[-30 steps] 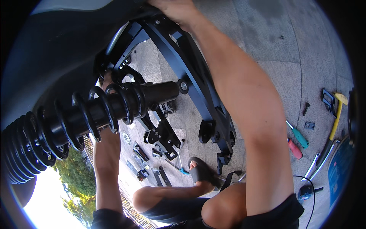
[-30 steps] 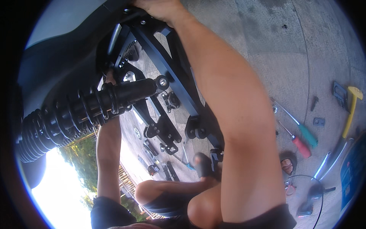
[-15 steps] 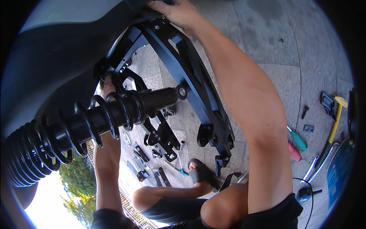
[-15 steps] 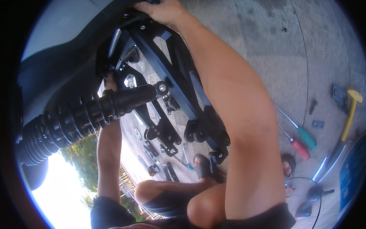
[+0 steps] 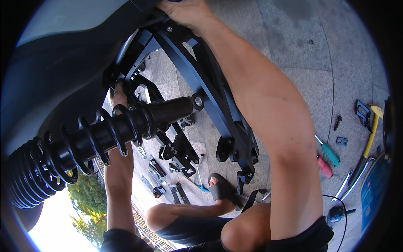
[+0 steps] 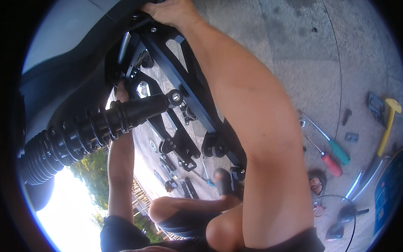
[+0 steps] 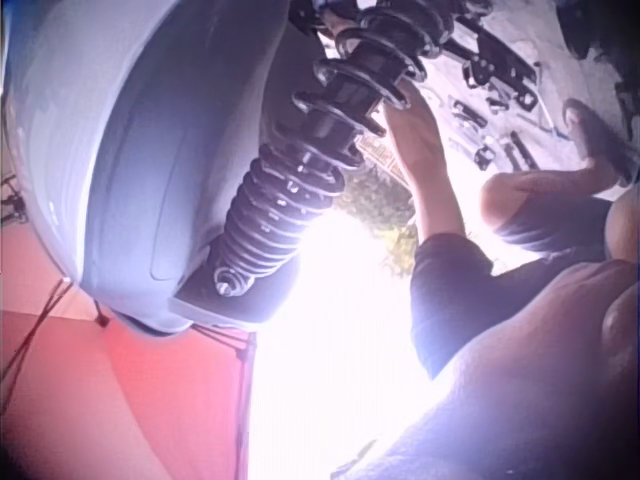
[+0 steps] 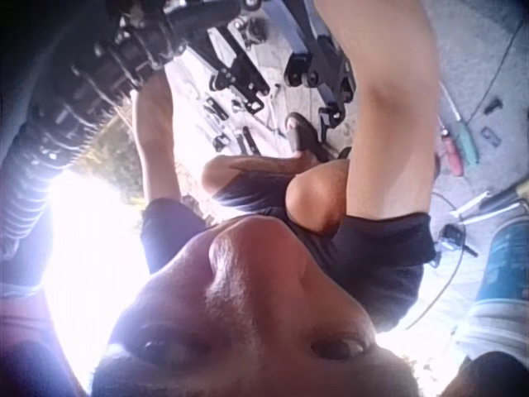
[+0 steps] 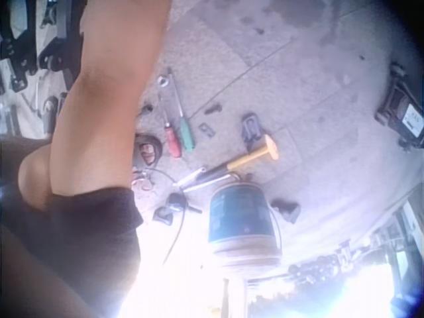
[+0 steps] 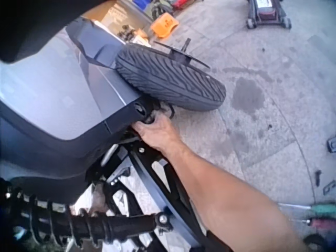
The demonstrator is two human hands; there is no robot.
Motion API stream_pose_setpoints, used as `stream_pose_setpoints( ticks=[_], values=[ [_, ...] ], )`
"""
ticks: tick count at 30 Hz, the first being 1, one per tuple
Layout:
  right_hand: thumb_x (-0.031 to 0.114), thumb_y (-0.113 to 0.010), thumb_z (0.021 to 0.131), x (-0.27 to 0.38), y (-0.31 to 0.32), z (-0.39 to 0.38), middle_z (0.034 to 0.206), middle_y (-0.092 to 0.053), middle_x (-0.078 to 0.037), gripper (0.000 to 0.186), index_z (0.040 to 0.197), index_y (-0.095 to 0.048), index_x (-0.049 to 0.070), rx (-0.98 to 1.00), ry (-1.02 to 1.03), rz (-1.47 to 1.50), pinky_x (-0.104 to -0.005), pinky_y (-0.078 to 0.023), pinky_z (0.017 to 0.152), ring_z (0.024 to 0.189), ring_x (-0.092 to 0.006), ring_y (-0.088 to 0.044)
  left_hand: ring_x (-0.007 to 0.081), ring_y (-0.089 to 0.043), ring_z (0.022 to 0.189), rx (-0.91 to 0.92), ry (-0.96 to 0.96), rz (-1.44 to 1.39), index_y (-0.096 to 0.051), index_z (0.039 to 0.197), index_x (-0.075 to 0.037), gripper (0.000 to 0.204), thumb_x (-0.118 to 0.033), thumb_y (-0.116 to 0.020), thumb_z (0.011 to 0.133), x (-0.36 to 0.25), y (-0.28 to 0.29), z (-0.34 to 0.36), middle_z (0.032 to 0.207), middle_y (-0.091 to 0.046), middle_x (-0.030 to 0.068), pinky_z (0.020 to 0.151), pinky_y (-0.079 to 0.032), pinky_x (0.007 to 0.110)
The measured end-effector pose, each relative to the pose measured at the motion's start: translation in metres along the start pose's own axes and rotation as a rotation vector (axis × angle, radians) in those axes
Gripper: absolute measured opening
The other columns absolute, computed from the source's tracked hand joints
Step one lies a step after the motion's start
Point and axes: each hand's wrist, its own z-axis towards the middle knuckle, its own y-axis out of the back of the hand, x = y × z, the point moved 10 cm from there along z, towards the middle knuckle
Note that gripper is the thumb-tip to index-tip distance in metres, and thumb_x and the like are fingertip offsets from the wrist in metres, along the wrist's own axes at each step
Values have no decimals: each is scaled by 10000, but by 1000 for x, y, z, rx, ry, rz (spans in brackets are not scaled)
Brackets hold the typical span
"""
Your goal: The person installs black metal suspension brackets onto a vehicle's rear suspension assembly. They align the brackets with the coil springs and shock absorbers, insert bolts, and tighten them by hand. The person also attaches smaller metal components to the brackets.
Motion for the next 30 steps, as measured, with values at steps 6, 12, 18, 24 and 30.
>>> stream_pose_setpoints(
  ticks=[6, 12, 18, 24, 30],
  values=[
    [333, -714, 819, -1, -4, 0, 913, -692, -111, 397, 1008, -675, -13, -14, -7, -18, -323, -500, 786, 864, -187, -641, 284, -604, 998, 16, -186, 280, -572, 1237, -19, 484, -352, -608, 888, -18, 2, 2, 1057, -648, 148, 932, -425, 363],
    [295, -722, 816, 0, -7, 0, 957, -690, -99, 390, 1056, -660, -6, 64, -8, 104, -324, -499, 808, 885, -184, -635, 264, -627, 898, 30, 30, -246, -547, 1233, -6, 447, -267, -626, 880, -26, -14, -29, 1020, -650, 130, 802, -490, 356],
    [338, -732, 783, 10, 1, 0, 990, -686, -136, 472, 1067, -644, -28, -49, 77, 66, -326, -498, 828, 904, -208, -643, 283, -550, 1122, 82, 40, -115, -497, 1315, -27, 416, -227, -456, 953, -25, -19, -26, 1230, -574, 176, 977, -405, 324],
    [330, -712, 786, -6, -3, 3, 933, -688, -142, 425, 1013, -645, -23, -41, -71, -45, -352, -497, 782, 875, -218, -642, 278, -550, 1076, 67, -107, 208, -533, 1275, -8, 420, -217, -515, 911, -25, -10, -20, 1161, -594, 175, 973, -404, 337],
    [374, -718, 785, -8, -3, 1, 898, -681, -150, 433, 974, -643, -8, 2, -90, -48, -353, -499, 760, 836, -231, -637, 262, -589, 1038, 20, -305, 428, -574, 1243, 2, 470, -307, -583, 889, -30, -6, -9, 1097, -637, 158, 904, -446, 363]
  ],
)
